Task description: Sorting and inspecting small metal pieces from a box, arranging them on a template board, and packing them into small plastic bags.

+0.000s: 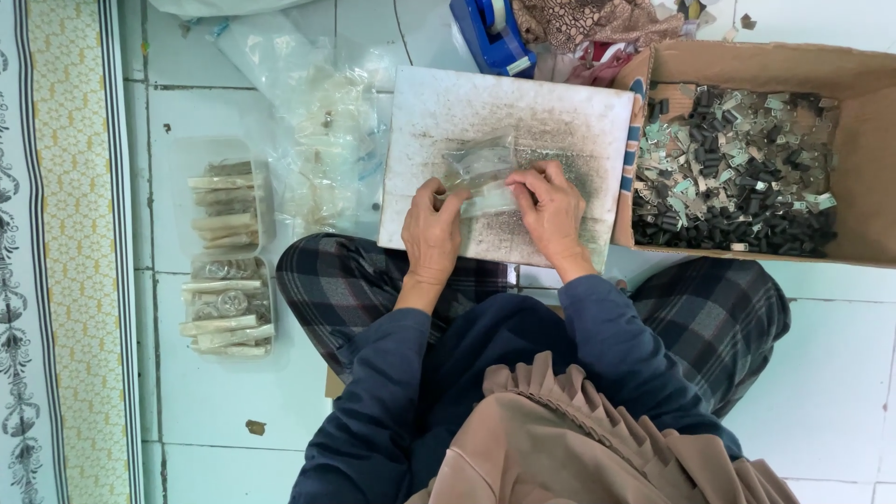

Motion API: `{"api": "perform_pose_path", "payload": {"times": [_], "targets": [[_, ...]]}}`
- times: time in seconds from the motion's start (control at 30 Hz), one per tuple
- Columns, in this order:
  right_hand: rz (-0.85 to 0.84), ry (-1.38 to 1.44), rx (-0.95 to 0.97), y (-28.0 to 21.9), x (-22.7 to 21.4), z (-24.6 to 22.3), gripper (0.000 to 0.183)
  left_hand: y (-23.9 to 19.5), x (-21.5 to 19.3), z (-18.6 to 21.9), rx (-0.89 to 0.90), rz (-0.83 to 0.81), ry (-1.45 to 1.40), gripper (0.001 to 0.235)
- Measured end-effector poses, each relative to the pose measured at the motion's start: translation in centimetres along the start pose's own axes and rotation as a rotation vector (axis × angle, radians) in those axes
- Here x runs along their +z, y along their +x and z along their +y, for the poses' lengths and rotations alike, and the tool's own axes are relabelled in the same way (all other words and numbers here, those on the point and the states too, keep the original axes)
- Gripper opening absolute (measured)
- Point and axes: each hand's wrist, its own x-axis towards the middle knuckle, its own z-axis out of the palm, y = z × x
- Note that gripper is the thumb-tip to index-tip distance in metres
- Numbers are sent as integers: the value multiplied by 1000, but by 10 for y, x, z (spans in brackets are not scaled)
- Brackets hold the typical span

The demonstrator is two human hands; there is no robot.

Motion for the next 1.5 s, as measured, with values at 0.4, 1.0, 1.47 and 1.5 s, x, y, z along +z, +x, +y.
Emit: {"api": "perform_pose_path", "payload": {"times": [0.4, 1.0, 1.47, 1.5], "targets": [[-55, 103, -292, 0, -18, 6, 39, 1, -7, -22, 228, -48, 0, 33], [-33, 20, -74, 7, -6, 9, 17, 17, -8, -13, -52, 2, -130, 14], [-144, -37, -173, 15, -12, 12, 15, 26, -9, -8, 84, -43, 41, 15], [-145, -38, -172, 15, -10, 14, 15, 25, -8, -10, 82, -44, 40, 15]]}}
